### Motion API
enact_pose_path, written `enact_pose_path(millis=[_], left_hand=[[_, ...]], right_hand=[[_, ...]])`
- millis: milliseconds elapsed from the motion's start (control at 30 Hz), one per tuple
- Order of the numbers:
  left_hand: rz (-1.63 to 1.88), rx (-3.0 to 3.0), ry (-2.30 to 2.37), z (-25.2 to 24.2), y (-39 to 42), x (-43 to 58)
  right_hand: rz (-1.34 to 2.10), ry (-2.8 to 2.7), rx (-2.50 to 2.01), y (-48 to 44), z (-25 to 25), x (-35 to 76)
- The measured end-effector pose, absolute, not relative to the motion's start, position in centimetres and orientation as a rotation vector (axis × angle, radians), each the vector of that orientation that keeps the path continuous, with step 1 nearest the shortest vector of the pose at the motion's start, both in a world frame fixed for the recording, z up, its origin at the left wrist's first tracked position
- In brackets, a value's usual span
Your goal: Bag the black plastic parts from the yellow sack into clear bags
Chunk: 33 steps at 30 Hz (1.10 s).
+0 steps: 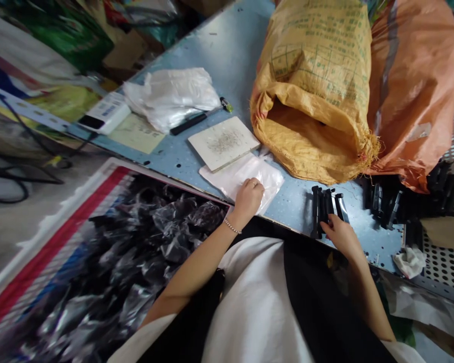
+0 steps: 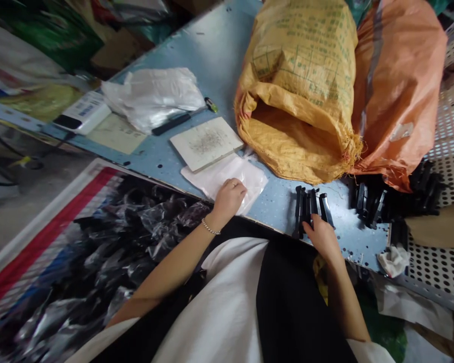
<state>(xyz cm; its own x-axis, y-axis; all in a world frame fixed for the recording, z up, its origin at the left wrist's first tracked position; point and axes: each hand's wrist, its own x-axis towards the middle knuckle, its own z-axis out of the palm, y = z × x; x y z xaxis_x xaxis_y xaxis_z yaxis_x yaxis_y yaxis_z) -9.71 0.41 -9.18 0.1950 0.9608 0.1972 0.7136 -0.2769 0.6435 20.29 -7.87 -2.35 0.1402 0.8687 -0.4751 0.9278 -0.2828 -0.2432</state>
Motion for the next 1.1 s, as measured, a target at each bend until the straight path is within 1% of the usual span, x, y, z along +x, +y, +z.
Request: enact_pose_path(millis=[67,133,200,267,300,367,500,567,633,767,867,933,967,1033,1100], left_hand=[[0.854,1.831,1.582,-9.4,1.3,-10.3],[0.903,1.549,1.548,-9.4,1.9,-11.3],[0.961,1.338,1.477,-9.4,2.1,-12.1],[1.024,1.292,1.438,-9.5,2.1,-12.5],[1.048,1.335,1.434,-9.5,2.0,-12.6],[1.069,1.494,1.442,-9.6,1.8,-12.8],[1.042,1.738,1.500,-9.2,1.4,-13.2],[1.041,1.872,1.458,-8.5,0.6,-13.1],[1.053,2.034,1.301,-7.4,-0.9,-12.4],[1.016,2.236,0.933,-5.5,-4.8,-9.8],[0.893,2.325,0.902,-4.4,-7.0,-8.7],[0.829,2.386,0.971,-3.2,-8.1,-9.1],[0.808,2.404,1.019,-2.5,-8.6,-9.7],[0.763,2.395,1.122,-0.8,-9.8,-11.7],[0.661,2.342,1.244,0.1,-10.9,-14.5]], right_hand=[[-1.287,1.880,2.371,-7.9,-2.6,20.5],[-1.858,1.888,2.334,-7.8,-3.0,19.8],[-2.454,1.715,2.139,-7.7,-3.8,18.2],[-2.962,1.318,1.854,-7.3,-5.1,15.8],[-3.121,1.117,1.727,-7.0,-5.8,14.5],[-3.288,0.793,1.517,-6.3,-7.2,12.1],[-3.465,0.336,1.169,-4.6,-9.0,8.7],[-3.512,0.272,1.093,-4.0,-9.3,7.8],[-3.464,0.462,1.267,-3.6,-9.5,7.4],[-3.121,1.118,1.996,-3.8,-8.9,7.4],[-2.870,1.488,2.188,-4.5,-7.3,8.1],[-2.586,1.877,2.156,-5.2,-5.7,8.8],[-2.480,2.018,2.047,-5.6,-4.9,9.2],[-2.431,2.079,1.737,-6.3,-3.5,10.1],[-2.433,2.027,1.584,-6.7,-2.6,11.1]])
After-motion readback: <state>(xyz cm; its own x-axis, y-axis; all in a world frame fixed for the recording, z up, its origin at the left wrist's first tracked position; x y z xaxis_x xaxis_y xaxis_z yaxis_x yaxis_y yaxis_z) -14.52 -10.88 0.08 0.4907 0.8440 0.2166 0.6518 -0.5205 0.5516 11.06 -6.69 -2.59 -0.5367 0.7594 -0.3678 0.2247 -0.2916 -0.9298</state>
